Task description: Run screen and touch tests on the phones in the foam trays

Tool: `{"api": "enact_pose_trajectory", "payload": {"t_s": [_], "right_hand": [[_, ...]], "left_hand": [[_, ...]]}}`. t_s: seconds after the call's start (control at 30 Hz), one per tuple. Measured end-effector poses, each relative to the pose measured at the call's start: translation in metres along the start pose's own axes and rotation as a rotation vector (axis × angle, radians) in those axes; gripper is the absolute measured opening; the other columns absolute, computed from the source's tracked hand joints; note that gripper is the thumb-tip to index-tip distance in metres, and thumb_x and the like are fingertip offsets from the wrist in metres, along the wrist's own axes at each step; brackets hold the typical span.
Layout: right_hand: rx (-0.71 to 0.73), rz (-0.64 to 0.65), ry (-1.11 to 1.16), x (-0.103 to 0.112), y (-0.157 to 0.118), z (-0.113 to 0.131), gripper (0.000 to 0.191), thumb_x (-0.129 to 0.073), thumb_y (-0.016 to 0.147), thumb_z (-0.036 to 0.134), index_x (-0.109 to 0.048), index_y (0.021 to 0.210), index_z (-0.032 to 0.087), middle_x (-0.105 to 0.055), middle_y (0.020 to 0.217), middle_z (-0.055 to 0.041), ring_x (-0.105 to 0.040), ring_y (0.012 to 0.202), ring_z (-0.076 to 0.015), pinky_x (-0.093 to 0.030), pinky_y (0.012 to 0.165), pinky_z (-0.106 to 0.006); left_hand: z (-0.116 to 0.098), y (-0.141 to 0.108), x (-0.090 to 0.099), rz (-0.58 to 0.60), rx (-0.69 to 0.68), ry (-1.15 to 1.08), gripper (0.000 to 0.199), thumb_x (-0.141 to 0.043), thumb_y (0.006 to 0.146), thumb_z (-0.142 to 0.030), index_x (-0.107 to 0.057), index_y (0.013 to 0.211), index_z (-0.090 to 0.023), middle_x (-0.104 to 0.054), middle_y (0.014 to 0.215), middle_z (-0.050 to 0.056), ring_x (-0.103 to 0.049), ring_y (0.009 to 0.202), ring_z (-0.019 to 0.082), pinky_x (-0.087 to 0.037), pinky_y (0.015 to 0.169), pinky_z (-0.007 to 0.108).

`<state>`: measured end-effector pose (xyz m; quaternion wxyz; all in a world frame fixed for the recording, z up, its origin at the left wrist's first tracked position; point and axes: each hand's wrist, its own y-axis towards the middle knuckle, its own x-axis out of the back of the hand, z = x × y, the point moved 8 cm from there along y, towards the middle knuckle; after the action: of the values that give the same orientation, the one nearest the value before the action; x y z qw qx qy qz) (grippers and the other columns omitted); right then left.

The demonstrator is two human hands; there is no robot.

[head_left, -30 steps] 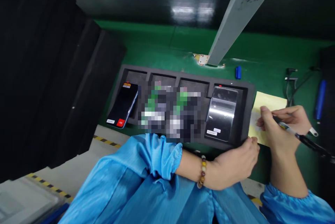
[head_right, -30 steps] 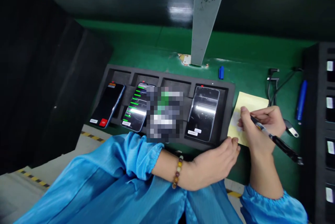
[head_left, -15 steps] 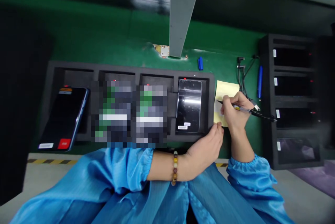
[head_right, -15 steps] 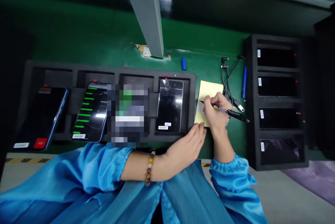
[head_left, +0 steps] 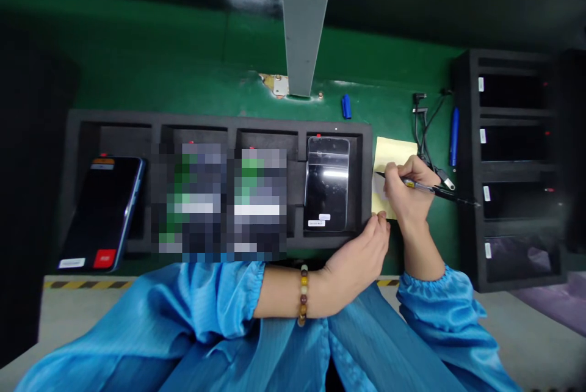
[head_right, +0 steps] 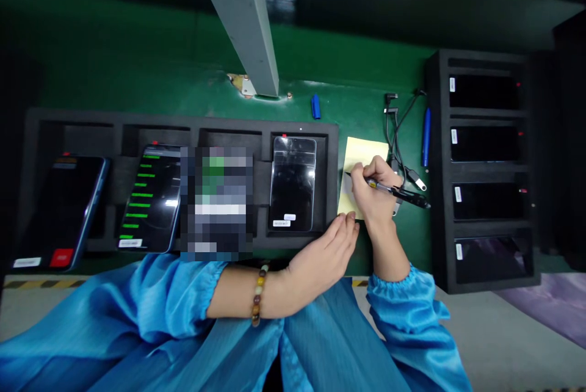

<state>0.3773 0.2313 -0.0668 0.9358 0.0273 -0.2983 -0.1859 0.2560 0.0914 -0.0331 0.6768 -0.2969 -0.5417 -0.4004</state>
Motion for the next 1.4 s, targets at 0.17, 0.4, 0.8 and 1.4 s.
{"api": "enact_pose_trajectory", "payload": {"t_s": [0.17, 0.4, 0.8, 1.4], "right_hand": [[0.020, 0.008, -0.018, 0.000, -0.001, 0.000, 0.040, -0.067, 0.092, 0.026, -0.040, 0.063, 0.026, -0.041, 0.054, 0.0076, -0.041, 0.049, -0.0120, -0.033, 0.052, -0.029], [0.032, -0.040, -0.039, 0.003, 0.001, 0.001, 0.039, -0.065, 0.091, 0.025, -0.038, 0.063, 0.026, -0.039, 0.055, 0.0080, -0.040, 0.050, -0.0117, -0.032, 0.054, -0.029], [0.045, -0.049, -0.043, 0.003, 0.000, 0.006, 0.037, -0.065, 0.089, 0.023, -0.040, 0.063, 0.026, -0.039, 0.055, 0.0081, -0.039, 0.050, -0.0113, -0.032, 0.055, -0.029], [0.075, -0.063, -0.073, 0.004, 0.001, 0.012, 0.034, -0.063, 0.084, 0.024, -0.038, 0.061, 0.025, -0.037, 0.056, 0.0077, -0.035, 0.052, -0.0103, -0.031, 0.055, -0.029]], "left_hand": [[-0.001, 0.000, -0.001, -0.003, 0.008, -0.019, 0.063, -0.036, 0.107, -0.024, -0.054, 0.161, 0.001, -0.060, 0.162, 0.024, -0.056, 0.154, 0.036, -0.034, 0.138, 0.056], [0.000, 0.001, -0.001, -0.011, 0.005, -0.025, 0.062, -0.037, 0.106, -0.024, -0.055, 0.160, 0.002, -0.060, 0.161, 0.024, -0.056, 0.154, 0.036, -0.036, 0.136, 0.055], [0.001, 0.001, 0.000, -0.004, 0.006, -0.023, 0.062, -0.036, 0.107, -0.024, -0.055, 0.161, 0.000, -0.060, 0.161, 0.023, -0.056, 0.154, 0.036, -0.035, 0.137, 0.056], [0.001, 0.001, 0.000, 0.004, -0.003, -0.003, 0.062, -0.032, 0.107, -0.021, -0.055, 0.160, 0.000, -0.061, 0.161, 0.024, -0.057, 0.154, 0.033, -0.038, 0.137, 0.052]]}}
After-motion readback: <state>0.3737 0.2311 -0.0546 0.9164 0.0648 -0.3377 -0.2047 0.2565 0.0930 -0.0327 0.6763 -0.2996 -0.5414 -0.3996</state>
